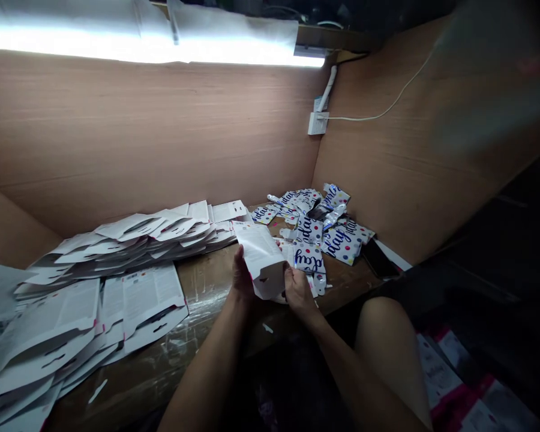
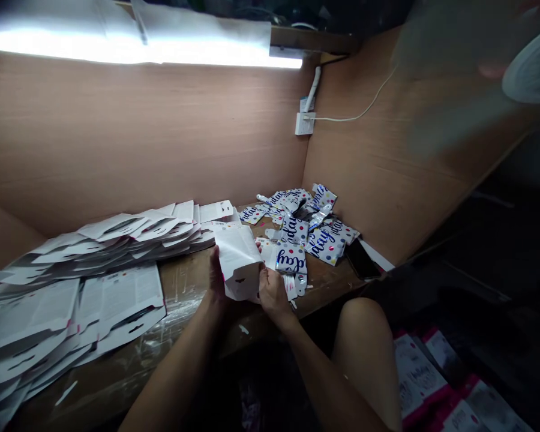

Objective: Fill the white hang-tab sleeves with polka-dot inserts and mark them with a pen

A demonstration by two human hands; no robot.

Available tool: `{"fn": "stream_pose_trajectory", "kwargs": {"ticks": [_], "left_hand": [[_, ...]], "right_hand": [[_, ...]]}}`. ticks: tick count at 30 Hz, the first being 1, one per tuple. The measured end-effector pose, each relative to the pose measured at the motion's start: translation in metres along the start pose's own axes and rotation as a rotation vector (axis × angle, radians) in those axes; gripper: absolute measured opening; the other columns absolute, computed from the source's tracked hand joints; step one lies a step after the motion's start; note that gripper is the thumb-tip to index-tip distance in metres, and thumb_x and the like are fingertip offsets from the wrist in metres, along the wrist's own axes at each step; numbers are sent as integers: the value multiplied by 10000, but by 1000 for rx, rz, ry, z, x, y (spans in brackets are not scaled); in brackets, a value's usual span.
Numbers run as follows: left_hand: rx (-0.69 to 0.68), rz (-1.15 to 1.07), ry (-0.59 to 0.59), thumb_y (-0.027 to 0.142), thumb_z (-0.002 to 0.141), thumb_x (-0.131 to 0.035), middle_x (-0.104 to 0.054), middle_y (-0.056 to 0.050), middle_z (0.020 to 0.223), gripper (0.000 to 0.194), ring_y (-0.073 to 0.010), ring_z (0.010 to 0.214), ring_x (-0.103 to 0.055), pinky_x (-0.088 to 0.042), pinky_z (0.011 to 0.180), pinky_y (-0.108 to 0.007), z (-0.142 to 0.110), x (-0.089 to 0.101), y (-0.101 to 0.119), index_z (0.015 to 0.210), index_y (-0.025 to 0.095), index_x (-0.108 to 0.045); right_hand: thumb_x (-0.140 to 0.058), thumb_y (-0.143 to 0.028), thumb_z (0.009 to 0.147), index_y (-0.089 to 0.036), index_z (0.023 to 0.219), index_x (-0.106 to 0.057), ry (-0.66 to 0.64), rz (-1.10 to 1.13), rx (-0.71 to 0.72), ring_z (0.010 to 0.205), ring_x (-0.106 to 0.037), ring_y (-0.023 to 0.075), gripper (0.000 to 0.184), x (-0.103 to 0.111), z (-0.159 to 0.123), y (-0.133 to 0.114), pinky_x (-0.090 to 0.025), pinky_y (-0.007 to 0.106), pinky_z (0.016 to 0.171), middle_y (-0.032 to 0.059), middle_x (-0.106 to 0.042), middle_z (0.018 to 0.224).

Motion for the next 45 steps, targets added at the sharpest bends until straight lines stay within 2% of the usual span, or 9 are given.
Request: {"fn": "stream_pose_trajectory", "kwargs": {"ticks": [4, 7, 12, 16, 22, 31, 37, 40, 45], "left_hand": [[-107, -70, 108, 666, 898, -676, -768, -145, 1243, 779, -373, 1224, -711, -469, 1160, -592, 9, 22, 18, 1503, 190, -558], [-178, -93, 204, 703, 891, -674, -791, -104, 1145, 734, -335, 1109, -750, -510, 1112, -576, 12, 38, 29, 1451, 234, -601], [-150, -9, 309, 751, 805, -741, -787, -108, 1056, 745, -345, 1053, -749, -583, 984, -553, 14, 46, 22, 1325, 224, -665], [-153, 34, 360, 817, 761, -734, -777, -128, 1047, 794, -350, 987, -748, -597, 913, -587, 12, 50, 20, 1280, 221, -669], [-164, -14, 334, 805, 797, -715, -778, -125, 1060, 776, -320, 959, -747, -612, 922, -559, 16, 45, 10, 1267, 189, -681], [-43, -25, 341, 858, 769, -661, -779, -163, 1034, 873, -336, 920, -759, -616, 909, -558, 10, 29, -6, 1257, 135, -675], [-148, -15, 318, 836, 795, -658, -785, -137, 1023, 818, -347, 991, -762, -608, 934, -541, 12, 24, 1, 1269, 169, -676], [-140, -60, 322, 863, 816, -615, -787, -123, 996, 829, -343, 994, -757, -597, 952, -584, 14, 27, -3, 1274, 174, -672], [-94, -36, 264, 846, 864, -591, -783, -156, 1030, 808, -346, 1010, -750, -588, 964, -523, 19, 25, -9, 1262, 149, -682]], "right_hand": [[-506, -632, 1008, -156, 1200, -715, -5, -348, 168, 1045, -698, 315, 554, 39, 17, -2, -532, 380, 871, 157, -761, 1145], [-716, -484, 890, -141, 1493, -555, 12, -730, 228, 1384, -545, 365, 713, 64, 35, 9, -440, 458, 1107, 213, -596, 1515], [-553, -182, 952, -123, 1369, -647, -8, -1020, 138, 1160, -681, 316, 432, 74, 55, 38, -461, 425, 1035, 205, -763, 1189], [-465, -191, 986, -153, 1294, -686, 205, -855, 304, 1043, -712, 305, 381, 95, 30, -4, -514, 409, 952, 177, -773, 1138], [-503, -184, 1025, -193, 1176, -720, -223, -782, 729, 1015, -677, 273, 264, 23, -42, -85, -506, 376, 894, 127, -766, 1080], [-490, -205, 1078, -176, 1347, -676, -238, -902, 947, 1119, -617, 296, 328, -35, -51, -97, -444, 428, 943, 148, -741, 1220], [-529, -283, 1068, -143, 1476, -601, 17, -873, 714, 1125, -593, 344, 437, -25, -39, -80, -454, 481, 984, 201, -687, 1244], [-570, -518, 1051, -98, 1536, -521, -91, -781, 645, 1228, -567, 387, 643, -38, -48, -76, -449, 527, 1062, 244, -652, 1340], [-434, -492, 1092, -119, 1068, -722, -101, -752, 513, 901, -643, 324, 471, -35, -12, -79, -509, 443, 848, 201, -709, 949]]}}
Point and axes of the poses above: each hand's wrist, its own z-axis towards the middle knuckle, its own x-axis out of the back of the hand, y = z × x, the point moved 10 cm from there along z, towards the middle knuckle
